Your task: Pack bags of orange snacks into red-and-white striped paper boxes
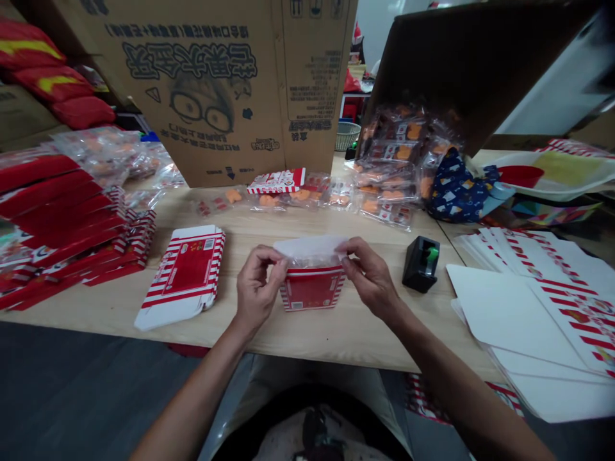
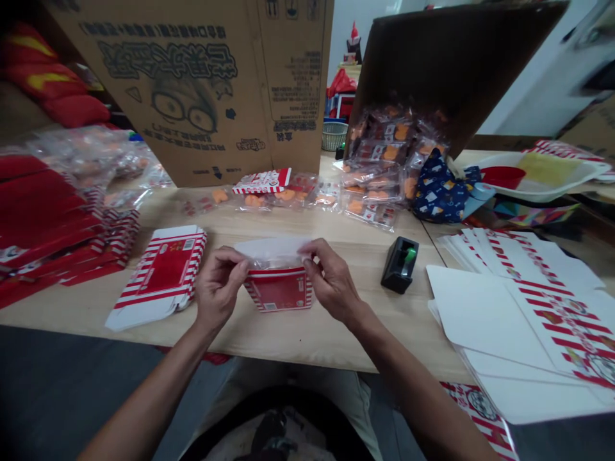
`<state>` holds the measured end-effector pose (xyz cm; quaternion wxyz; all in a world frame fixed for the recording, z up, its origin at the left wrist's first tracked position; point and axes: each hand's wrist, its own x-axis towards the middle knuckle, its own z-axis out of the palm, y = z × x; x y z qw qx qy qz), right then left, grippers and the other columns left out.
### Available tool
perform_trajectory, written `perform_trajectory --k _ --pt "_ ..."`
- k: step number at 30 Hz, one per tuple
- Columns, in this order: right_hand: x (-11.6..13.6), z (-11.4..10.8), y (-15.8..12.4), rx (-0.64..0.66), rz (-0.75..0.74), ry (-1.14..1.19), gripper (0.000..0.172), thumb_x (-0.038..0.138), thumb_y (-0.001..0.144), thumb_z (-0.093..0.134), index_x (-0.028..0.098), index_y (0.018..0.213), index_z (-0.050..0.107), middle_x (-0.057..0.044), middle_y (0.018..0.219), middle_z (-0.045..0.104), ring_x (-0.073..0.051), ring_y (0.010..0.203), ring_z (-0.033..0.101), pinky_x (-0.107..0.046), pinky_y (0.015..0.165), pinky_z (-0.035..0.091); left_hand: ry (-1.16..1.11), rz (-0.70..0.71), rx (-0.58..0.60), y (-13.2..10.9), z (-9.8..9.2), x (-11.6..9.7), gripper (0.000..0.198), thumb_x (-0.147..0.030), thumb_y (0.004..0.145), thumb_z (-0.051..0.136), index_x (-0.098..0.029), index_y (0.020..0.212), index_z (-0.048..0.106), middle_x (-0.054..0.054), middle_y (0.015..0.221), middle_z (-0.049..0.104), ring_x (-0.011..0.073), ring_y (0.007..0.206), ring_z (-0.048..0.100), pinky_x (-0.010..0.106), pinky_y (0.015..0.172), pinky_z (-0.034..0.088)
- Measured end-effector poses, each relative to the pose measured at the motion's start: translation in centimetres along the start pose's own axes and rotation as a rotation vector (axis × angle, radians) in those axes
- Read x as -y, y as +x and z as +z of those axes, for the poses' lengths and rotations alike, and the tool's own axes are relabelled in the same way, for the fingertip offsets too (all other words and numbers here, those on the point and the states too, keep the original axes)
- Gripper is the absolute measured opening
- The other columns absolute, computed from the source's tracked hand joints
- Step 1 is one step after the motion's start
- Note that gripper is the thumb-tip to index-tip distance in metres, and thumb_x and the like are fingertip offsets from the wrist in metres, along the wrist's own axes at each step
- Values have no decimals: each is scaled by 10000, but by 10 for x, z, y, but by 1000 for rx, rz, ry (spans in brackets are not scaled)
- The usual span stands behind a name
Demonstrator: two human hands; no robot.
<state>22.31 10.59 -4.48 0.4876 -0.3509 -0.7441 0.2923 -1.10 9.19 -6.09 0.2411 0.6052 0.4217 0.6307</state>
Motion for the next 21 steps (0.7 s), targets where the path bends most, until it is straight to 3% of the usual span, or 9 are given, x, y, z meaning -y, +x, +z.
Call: perform_trajectory --k 3,6,8,10,12,15,18,21 --pt "-1 -1 6 54 134 170 496 224 976 506 311 1456 419 -27 1022 545 -150 746 520 -254 587 488 -222 -187 133 7 -3 -3 372 -374 900 693 -268 1246 607 24 959 647 155 810 612 260 710 491" --pt "-3 -5 11 104 83 167 340 234 983 526 293 1307 613 -47 1084 572 -156 828 580 -256 626 516 -228 -257 314 9 -6 -5 305 -428 965 593 -216 1157 696 92 1107 702 220 997 665 329 872 518" --pt "-4 -11 13 110 -44 94 256 212 1000 502 271 1154 699 -55 1076 603 -169 901 622 -287 708 542 -232 -236 356 9 -7 -6 287 -432 955 612 -202 1088 720 109 1138 725 247 1051 677 350 905 522" --pt "-4 -18 13 161 -184 -27 284 173 1005 476 263 1154 700 -72 1115 635 -189 1007 644 -341 829 550 -239 -177 348 7 -7 -6 213 -375 941 649 -212 1058 720 106 1148 741 246 1066 687 351 905 526" --pt "-5 -25 12 275 -273 -138 334 163 1001 475 249 1278 641 -114 1274 616 -220 1154 622 -402 950 528 -226 -90 319 5 -5 -5 140 -311 940 658 -218 1019 725 101 1160 746 236 1077 690 352 915 523" --pt "-4 -30 10 393 -326 -227 390 184 1011 458 219 1390 544 -166 1435 518 -259 1281 556 -450 1012 504 -252 -6 304 2 0 -4 191 -368 880 737 -204 978 729 114 1180 742 252 1090 689 355 898 534" --pt "-2 -23 8 353 -328 -234 308 191 1027 423 198 1305 557 -158 1298 583 -243 1158 599 -421 940 533 -212 -43 224 -3 6 -5 239 -369 818 801 -192 937 693 99 1107 761 221 982 715 305 812 549" --pt "4 -14 8 321 -207 -204 285 200 1027 441 203 1299 523 -128 1202 615 -223 1064 613 -393 914 530 -110 -117 77 -8 13 -8 314 -314 817 798 -199 1055 630 54 971 777 174 829 724 265 735 552"
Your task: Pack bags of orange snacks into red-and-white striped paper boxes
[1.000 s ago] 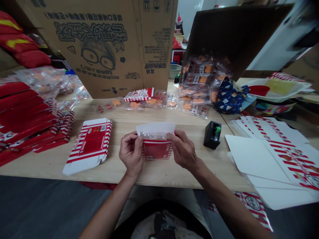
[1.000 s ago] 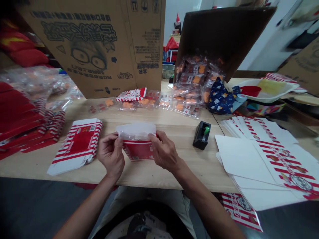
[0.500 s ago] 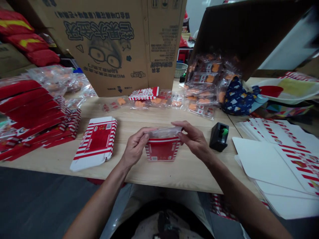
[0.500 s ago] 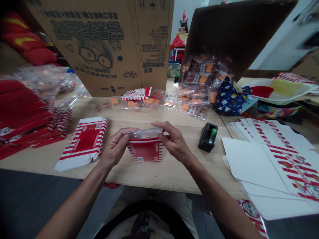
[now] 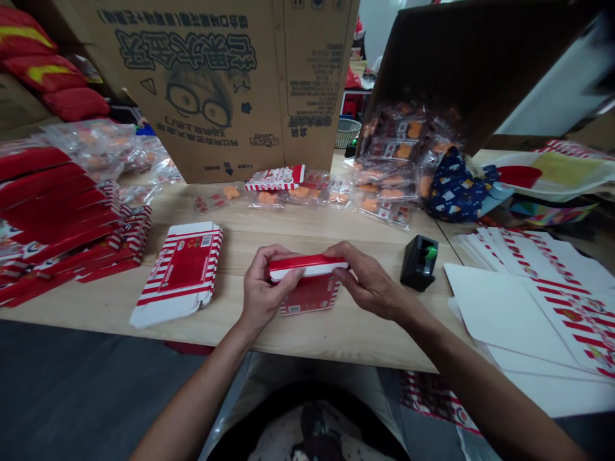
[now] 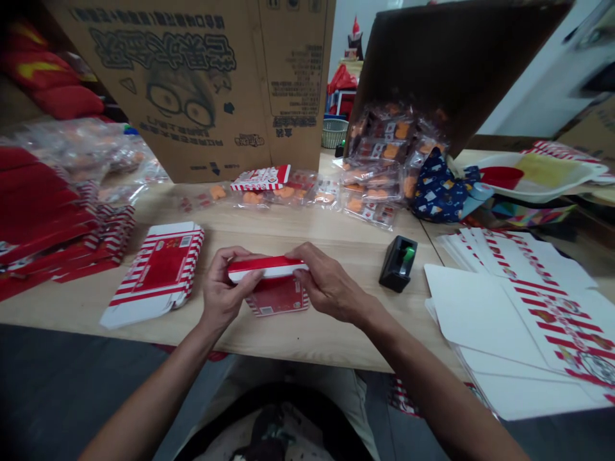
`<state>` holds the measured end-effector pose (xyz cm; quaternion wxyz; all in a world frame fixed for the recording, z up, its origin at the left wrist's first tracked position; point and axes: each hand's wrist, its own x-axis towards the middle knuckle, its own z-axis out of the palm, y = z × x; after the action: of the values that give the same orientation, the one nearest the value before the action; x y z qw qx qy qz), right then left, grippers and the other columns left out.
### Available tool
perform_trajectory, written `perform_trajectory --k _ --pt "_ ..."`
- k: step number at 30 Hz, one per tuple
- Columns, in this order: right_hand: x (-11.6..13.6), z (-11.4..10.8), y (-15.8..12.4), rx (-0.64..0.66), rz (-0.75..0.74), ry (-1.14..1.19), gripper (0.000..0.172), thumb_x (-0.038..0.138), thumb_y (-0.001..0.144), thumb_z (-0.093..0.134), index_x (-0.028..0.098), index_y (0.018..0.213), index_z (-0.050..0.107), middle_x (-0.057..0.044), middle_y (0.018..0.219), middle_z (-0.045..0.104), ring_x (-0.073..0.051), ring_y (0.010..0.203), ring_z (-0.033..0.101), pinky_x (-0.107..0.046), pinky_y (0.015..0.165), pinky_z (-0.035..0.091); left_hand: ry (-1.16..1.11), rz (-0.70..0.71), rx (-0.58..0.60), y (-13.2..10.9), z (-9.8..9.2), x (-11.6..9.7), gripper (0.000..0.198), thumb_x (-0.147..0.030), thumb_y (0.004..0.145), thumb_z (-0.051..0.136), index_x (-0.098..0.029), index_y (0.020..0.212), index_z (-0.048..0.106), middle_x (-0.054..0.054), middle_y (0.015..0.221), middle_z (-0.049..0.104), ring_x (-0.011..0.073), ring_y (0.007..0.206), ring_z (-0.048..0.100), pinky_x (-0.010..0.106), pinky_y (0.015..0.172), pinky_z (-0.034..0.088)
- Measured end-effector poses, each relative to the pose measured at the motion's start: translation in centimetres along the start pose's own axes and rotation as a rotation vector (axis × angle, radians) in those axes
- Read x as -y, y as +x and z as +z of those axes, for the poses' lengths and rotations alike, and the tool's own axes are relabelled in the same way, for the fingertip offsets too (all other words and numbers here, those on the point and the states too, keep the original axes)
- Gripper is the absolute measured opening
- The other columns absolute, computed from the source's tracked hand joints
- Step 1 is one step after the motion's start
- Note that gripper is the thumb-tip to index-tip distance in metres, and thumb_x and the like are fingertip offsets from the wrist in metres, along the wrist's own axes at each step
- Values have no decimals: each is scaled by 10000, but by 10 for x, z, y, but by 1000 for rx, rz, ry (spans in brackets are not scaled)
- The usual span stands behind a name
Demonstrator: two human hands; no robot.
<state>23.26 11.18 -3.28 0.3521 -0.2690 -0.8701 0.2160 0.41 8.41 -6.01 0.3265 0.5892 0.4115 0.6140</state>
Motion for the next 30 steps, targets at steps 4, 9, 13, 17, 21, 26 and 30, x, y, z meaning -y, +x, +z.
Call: perform_trajectory --k 4,9,13,17,21,26,30 --pt "9 -1 5 -2 64 42 290 187 1037 429 216 1289 568 -94 1160 647 -204 1045 629 -361 917 508 116 13 -125 -7 7 0 284 -371 854 749 -178 1049 674 34 887 762 158 749 710 246 677 547" --pt "16 -6 4 -15 150 96 201 185 1034 453 214 1155 610 -20 956 670 -139 780 615 -275 715 491 135 110 -188 -11 10 -1 162 -323 929 669 -192 1004 728 28 886 764 153 787 714 242 714 553" --pt "12 -2 -6 -79 132 65 124 167 1017 471 214 1100 550 -23 925 652 -145 757 602 -278 682 484 -42 256 5 -7 5 0 111 -203 948 632 -215 1021 715 61 990 779 187 929 738 302 806 576" --pt "0 0 -16 -35 -111 -39 233 117 989 471 206 1198 521 -142 1219 595 -234 1097 593 -387 888 512 -64 347 92 -5 -4 14 112 -197 946 637 -212 1010 727 97 1058 776 212 990 740 338 822 581" --pt "-9 0 -18 -42 -170 -73 266 68 955 463 207 1173 527 -142 1174 577 -230 1052 578 -382 841 524 48 408 149 -1 -18 14 105 -187 903 704 -206 1000 737 102 1071 774 210 972 743 327 796 587" --pt "-2 6 -16 -108 -145 -16 258 78 953 459 212 1159 539 -115 1122 587 -217 1028 586 -388 862 529 513 536 456 19 -19 -27 209 -260 877 746 -215 1079 722 118 1208 737 241 1060 719 387 890 589" --pt "-7 -2 -28 -195 -21 36 347 95 928 475 229 1237 558 -108 1235 583 -214 1127 585 -384 923 532 748 721 529 36 0 -40 244 -221 975 579 -266 1176 709 65 1154 761 209 949 753 315 764 614"
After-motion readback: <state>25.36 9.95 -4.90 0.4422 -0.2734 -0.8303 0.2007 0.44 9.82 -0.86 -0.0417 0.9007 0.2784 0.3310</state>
